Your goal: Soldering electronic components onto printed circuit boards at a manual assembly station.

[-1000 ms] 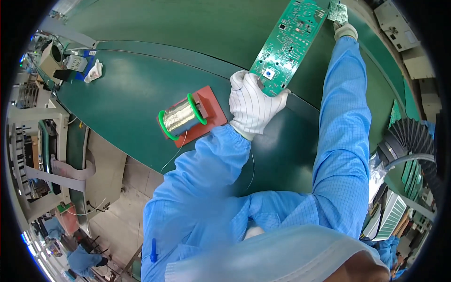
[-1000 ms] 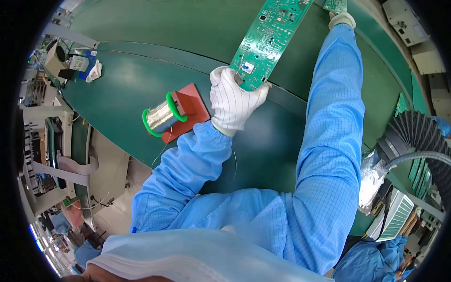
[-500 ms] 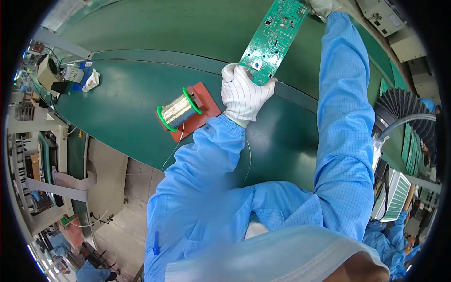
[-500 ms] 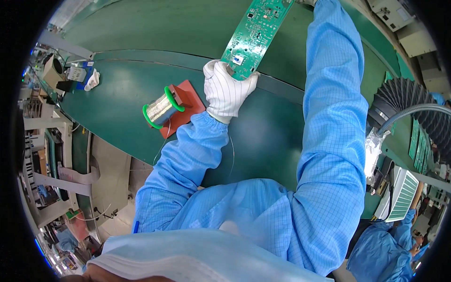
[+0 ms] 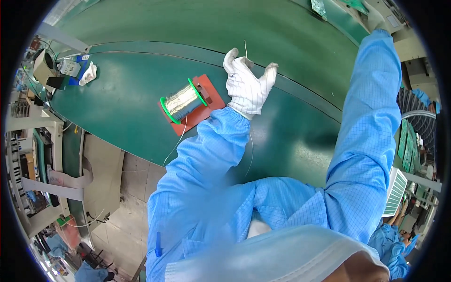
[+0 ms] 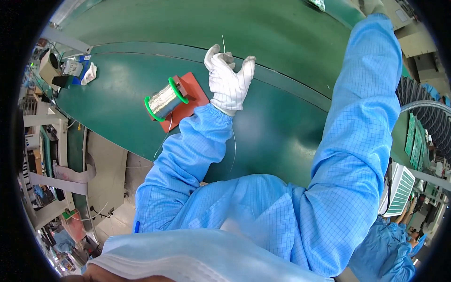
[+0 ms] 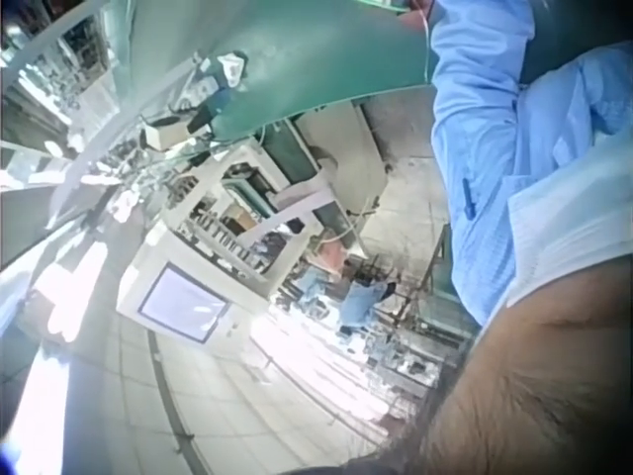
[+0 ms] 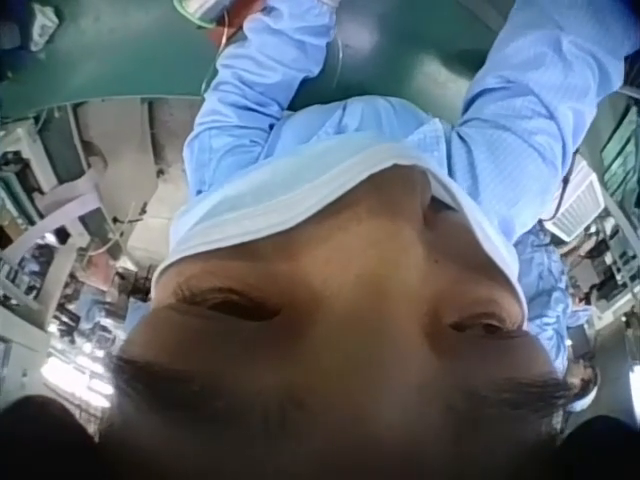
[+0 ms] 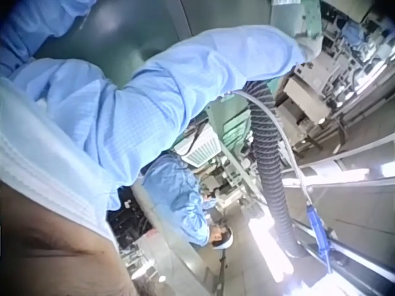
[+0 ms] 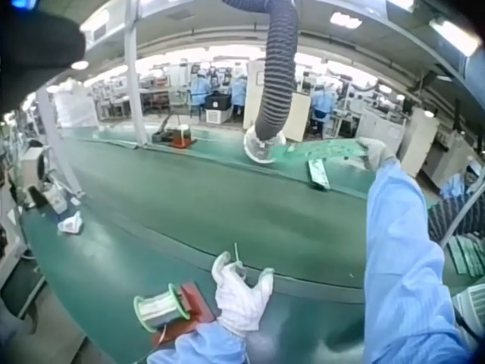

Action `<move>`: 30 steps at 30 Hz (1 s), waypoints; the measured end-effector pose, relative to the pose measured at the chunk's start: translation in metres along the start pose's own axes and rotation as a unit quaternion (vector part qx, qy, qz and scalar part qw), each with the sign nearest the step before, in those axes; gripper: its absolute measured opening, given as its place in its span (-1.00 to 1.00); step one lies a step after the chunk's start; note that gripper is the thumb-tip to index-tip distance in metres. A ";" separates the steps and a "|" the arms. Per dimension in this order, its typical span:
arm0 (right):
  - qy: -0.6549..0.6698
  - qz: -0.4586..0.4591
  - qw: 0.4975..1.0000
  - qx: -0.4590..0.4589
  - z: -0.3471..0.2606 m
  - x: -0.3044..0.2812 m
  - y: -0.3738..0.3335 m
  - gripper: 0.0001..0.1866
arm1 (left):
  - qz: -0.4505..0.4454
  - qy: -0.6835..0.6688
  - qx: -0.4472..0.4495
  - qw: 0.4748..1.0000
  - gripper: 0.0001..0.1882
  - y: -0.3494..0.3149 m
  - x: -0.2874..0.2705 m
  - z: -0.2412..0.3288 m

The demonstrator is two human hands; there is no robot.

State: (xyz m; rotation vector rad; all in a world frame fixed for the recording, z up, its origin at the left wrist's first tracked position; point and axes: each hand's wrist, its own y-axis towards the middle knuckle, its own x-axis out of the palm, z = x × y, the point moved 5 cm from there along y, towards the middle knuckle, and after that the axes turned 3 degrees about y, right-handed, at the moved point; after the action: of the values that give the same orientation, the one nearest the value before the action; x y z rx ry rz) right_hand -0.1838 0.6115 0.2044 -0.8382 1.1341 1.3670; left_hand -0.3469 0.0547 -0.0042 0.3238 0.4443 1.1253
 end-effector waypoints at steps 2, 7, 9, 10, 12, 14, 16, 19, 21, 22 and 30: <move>-0.063 -0.053 0.961 0.266 -0.033 0.062 0.042 -0.62 | 0.020 0.040 -0.012 0.999 -0.31 0.004 -0.019 -0.020; 0.012 -0.162 0.790 0.592 -0.104 0.157 0.047 -0.60 | 0.021 0.123 0.009 0.992 -0.40 -0.001 -0.027 -0.039; -0.002 -0.157 0.771 0.617 -0.040 0.215 0.002 -0.61 | 0.004 0.124 0.031 0.992 -0.45 -0.004 -0.011 -0.024; -0.103 0.044 0.832 0.544 -0.043 0.248 0.020 -0.60 | 0.003 0.130 0.026 0.991 -0.46 -0.002 -0.013 -0.026; -0.318 0.434 0.777 0.327 -0.027 0.282 -0.004 -0.57 | 0.003 0.122 0.050 0.991 -0.50 -0.001 -0.011 -0.016; -0.360 0.448 0.759 0.307 -0.013 0.201 -0.004 -0.57 | 0.017 0.067 0.066 0.995 -0.51 -0.003 -0.029 -0.005; -0.321 0.441 0.770 0.333 -0.009 0.261 0.003 -0.57 | -0.002 0.100 0.064 0.993 -0.52 0.000 -0.015 -0.009; -0.280 0.431 0.780 0.358 -0.015 0.314 0.013 -0.57 | -0.007 0.112 0.043 0.993 -0.53 0.000 -0.009 -0.019; -0.275 0.428 0.779 0.367 -0.008 0.310 0.012 -0.57 | -0.010 0.136 0.077 0.988 -0.53 0.000 -0.007 -0.018; -0.268 0.430 0.779 0.369 -0.006 0.307 0.020 -0.57 | -0.007 0.140 0.078 0.987 -0.53 0.000 -0.010 -0.016; 0.009 -0.034 0.797 0.603 -0.164 0.180 0.080 -0.60 | -0.010 0.120 0.013 0.993 -0.56 0.000 -0.024 -0.019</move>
State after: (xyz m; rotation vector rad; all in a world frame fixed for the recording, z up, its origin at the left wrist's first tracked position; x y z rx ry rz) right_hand -0.3065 0.5165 0.0008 0.0678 1.6308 0.3375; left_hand -0.3650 0.0335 -0.0159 0.2055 0.6737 1.1438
